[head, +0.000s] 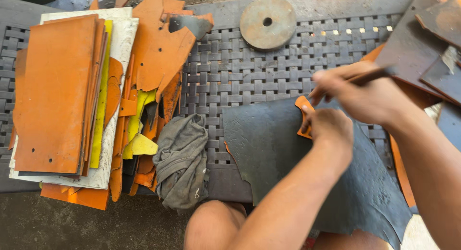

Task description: The person uses a small knife to cut a dark rubber sheet along the edge of an orange template placed on a low woven table. The person repeatedly repositions the template and cuts along its outline, producing cut rubber pieces.

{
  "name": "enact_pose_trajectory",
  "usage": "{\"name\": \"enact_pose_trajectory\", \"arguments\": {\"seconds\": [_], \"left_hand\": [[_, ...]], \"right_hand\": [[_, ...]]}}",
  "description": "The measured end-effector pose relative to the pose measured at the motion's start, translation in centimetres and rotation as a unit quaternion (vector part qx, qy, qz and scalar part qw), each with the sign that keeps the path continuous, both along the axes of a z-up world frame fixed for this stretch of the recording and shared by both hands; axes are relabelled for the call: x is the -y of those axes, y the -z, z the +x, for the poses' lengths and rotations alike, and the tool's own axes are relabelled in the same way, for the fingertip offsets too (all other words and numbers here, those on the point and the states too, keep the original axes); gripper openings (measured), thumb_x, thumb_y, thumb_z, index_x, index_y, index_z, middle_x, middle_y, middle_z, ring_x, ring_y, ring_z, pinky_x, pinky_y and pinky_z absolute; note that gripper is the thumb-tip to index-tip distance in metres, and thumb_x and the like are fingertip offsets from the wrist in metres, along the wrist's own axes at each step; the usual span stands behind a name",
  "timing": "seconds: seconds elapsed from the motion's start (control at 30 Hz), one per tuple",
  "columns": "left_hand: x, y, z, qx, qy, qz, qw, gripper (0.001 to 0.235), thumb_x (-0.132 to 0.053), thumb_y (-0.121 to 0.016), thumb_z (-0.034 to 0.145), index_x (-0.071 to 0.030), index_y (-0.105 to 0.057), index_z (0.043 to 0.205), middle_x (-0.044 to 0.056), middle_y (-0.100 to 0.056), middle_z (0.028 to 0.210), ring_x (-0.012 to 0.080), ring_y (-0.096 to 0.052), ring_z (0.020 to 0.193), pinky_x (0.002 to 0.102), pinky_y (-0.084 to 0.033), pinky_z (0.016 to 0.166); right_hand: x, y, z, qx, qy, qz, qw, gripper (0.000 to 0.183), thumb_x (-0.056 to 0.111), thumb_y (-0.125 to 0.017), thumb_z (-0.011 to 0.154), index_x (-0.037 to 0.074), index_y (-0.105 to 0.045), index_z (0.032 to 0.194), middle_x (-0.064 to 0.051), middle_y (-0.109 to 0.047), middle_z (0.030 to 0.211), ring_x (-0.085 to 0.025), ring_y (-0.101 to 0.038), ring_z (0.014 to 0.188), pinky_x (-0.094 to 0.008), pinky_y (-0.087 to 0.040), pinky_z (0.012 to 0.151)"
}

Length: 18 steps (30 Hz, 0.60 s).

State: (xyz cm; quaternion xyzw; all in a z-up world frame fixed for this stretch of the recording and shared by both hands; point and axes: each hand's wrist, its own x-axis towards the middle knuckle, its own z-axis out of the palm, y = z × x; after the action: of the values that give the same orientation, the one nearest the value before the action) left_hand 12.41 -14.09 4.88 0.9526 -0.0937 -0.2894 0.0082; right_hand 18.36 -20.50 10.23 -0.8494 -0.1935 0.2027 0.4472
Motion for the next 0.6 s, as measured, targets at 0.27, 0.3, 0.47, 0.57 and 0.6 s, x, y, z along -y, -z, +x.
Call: {"name": "enact_pose_trajectory", "arguments": {"seconds": [0.27, 0.3, 0.47, 0.57, 0.6], "left_hand": [[1.7, 1.8, 0.0, -0.009, 0.015, 0.040, 0.999, 0.029, -0.024, -0.072, 0.087, -0.001, -0.075, 0.104, 0.007, -0.066, 0.078, 0.0175, -0.063, 0.061, 0.046, -0.059, 0.059], [1.9, 1.9, -0.1, -0.012, 0.018, 0.039, 0.999, 0.031, -0.025, -0.072, 0.087, 0.000, -0.075, 0.104, 0.007, -0.065, 0.075, 0.0164, -0.062, 0.057, 0.046, -0.059, 0.058], [2.2, 1.8, 0.0, -0.042, 0.073, 0.044, 0.995, 0.038, -0.030, -0.076, 0.084, 0.003, -0.073, 0.102, 0.005, -0.059, 0.063, 0.0113, -0.054, 0.046, 0.043, -0.058, 0.055], [2.1, 1.8, 0.2, -0.048, 0.048, 0.040, 0.997, 0.036, -0.029, -0.076, 0.083, 0.003, -0.074, 0.099, 0.004, -0.059, 0.062, 0.0124, -0.054, 0.046, 0.043, -0.058, 0.056], [2.1, 1.8, 0.3, -0.050, 0.041, 0.039, 0.997, 0.035, -0.029, -0.076, 0.083, 0.002, -0.075, 0.099, 0.004, -0.059, 0.062, 0.0128, -0.054, 0.046, 0.043, -0.058, 0.056]], "right_hand": [[-4.3, 5.7, 3.3, -0.199, -0.160, -0.195, 0.947, 0.047, 0.039, -0.066, 0.094, -0.003, -0.081, 0.080, -0.015, -0.082, 0.076, -0.023, -0.076, 0.071, -0.037, -0.061, 0.073], [-4.0, 6.0, 3.4, -0.215, -0.156, -0.187, 0.946, 0.047, 0.038, -0.066, 0.094, -0.004, -0.081, 0.080, -0.015, -0.082, 0.075, -0.023, -0.076, 0.070, -0.037, -0.062, 0.073], [-3.4, 6.3, 3.3, -0.240, -0.118, -0.179, 0.947, 0.047, 0.037, -0.067, 0.094, -0.005, -0.082, 0.082, -0.017, -0.081, 0.075, -0.024, -0.077, 0.070, -0.038, -0.062, 0.072], [-3.7, 6.2, 3.2, -0.239, -0.119, -0.181, 0.947, 0.046, 0.037, -0.067, 0.093, -0.005, -0.082, 0.082, -0.017, -0.082, 0.075, -0.024, -0.077, 0.070, -0.038, -0.062, 0.071], [-3.8, 6.3, 3.2, -0.251, -0.116, -0.185, 0.943, 0.047, 0.037, -0.067, 0.094, -0.006, -0.081, 0.082, -0.018, -0.081, 0.075, -0.025, -0.077, 0.070, -0.038, -0.062, 0.071]]}}
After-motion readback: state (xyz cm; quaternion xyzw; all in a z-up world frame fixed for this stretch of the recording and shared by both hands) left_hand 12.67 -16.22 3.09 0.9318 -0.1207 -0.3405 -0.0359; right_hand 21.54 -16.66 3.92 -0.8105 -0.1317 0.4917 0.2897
